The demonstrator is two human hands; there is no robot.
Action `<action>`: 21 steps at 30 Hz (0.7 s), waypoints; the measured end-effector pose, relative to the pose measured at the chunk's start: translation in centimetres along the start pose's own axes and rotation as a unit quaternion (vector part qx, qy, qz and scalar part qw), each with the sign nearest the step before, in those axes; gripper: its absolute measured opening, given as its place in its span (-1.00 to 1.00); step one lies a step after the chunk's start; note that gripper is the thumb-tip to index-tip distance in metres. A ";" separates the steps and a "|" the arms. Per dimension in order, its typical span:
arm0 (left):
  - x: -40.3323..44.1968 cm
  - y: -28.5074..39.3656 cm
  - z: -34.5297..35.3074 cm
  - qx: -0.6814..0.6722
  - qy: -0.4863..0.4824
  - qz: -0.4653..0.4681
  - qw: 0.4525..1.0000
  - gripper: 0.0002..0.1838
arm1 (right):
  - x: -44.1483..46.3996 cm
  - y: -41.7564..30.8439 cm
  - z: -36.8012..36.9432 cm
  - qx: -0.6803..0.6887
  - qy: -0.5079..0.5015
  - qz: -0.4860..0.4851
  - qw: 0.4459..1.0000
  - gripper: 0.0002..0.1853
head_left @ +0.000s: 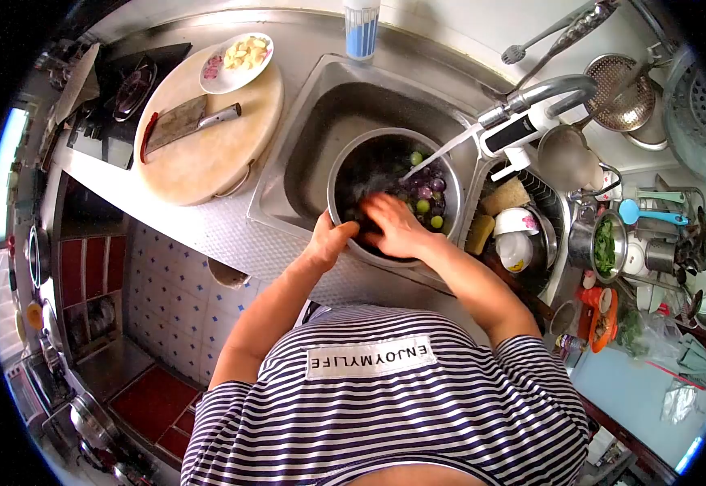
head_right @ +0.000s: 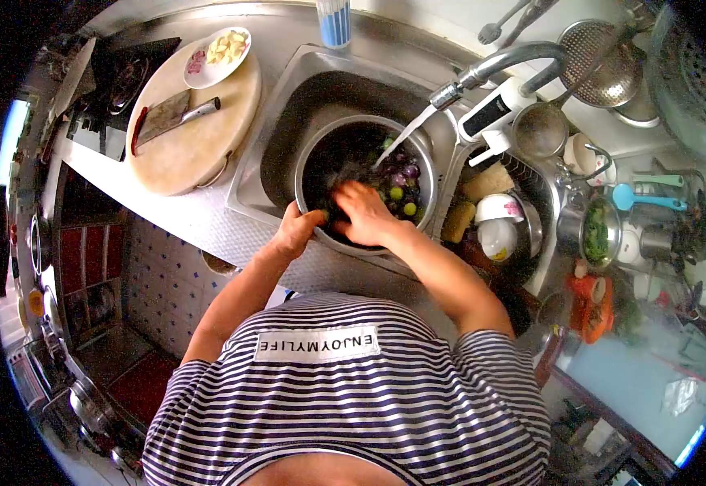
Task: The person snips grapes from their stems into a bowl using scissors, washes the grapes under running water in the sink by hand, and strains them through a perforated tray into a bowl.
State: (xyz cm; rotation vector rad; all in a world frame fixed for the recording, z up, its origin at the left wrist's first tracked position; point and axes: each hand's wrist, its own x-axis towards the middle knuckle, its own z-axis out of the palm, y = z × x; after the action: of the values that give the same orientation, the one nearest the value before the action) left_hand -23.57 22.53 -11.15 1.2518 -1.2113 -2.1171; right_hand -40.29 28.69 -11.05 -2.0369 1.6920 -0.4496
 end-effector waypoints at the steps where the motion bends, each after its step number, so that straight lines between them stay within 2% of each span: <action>1: -0.1 0.2 0.0 0.008 -0.006 -0.001 1.000 -0.78 | -0.5 0.2 -1.2 0.052 -0.033 -0.062 0.996 -0.47; 3: -0.3 0.8 0.2 0.013 -0.013 -0.003 1.000 -0.71 | -2.1 1.6 -3.3 0.064 0.035 -0.051 0.996 -0.49; 4: -0.5 1.4 0.4 0.019 -0.006 -0.017 1.000 -0.70 | -2.1 1.9 -5.0 0.011 0.093 -0.026 0.995 -0.50; 5: -0.8 1.7 0.5 0.027 0.001 -0.031 0.999 -0.70 | -2.3 2.3 -6.1 -0.050 0.103 0.058 0.992 -0.46; 7: -0.9 1.8 0.3 0.047 -0.014 -0.035 0.998 -0.70 | -0.9 2.0 -5.5 -0.061 0.086 0.242 0.964 -0.37; 9: -0.8 2.4 0.5 0.070 -0.029 -0.029 0.997 -0.70 | 0.4 1.4 -2.8 -0.056 0.017 0.251 0.966 -0.22; 11: -1.2 2.4 0.8 0.019 0.006 -0.025 0.999 -0.86 | 0.2 0.6 -1.0 -0.025 0.036 0.150 0.988 -0.23; 13: -1.1 2.0 0.3 0.018 -0.006 -0.016 1.000 -0.78 | -1.1 0.8 -1.5 0.017 -0.025 0.042 0.999 -0.25; 14: -0.9 1.7 0.2 0.015 -0.021 -0.005 1.000 -0.69 | -1.5 1.2 -2.7 -0.016 -0.062 0.035 0.997 -0.26; 15: -0.8 1.8 0.1 0.013 -0.021 -0.006 1.000 -0.69 | -1.6 1.7 -4.1 -0.049 -0.098 0.028 0.994 -0.27; 17: -0.7 1.7 0.0 0.068 -0.020 -0.035 0.997 -0.68 | -1.2 3.5 -4.3 -0.121 -0.031 0.074 0.989 -0.37; 19: -0.4 1.1 0.0 0.052 -0.025 -0.031 0.998 -0.67 | 0.7 2.5 -3.1 -0.134 0.047 0.156 0.978 -0.40; 21: -0.2 1.2 -0.1 0.038 -0.027 -0.024 0.999 -0.66 | 1.3 0.2 -2.4 -0.093 0.048 0.144 0.984 -0.41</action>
State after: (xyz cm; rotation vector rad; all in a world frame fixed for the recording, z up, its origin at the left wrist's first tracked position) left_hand -23.48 22.04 -10.08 1.2753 -1.3097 -2.1705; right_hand -41.44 27.09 -9.13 -1.8754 2.1177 -0.3073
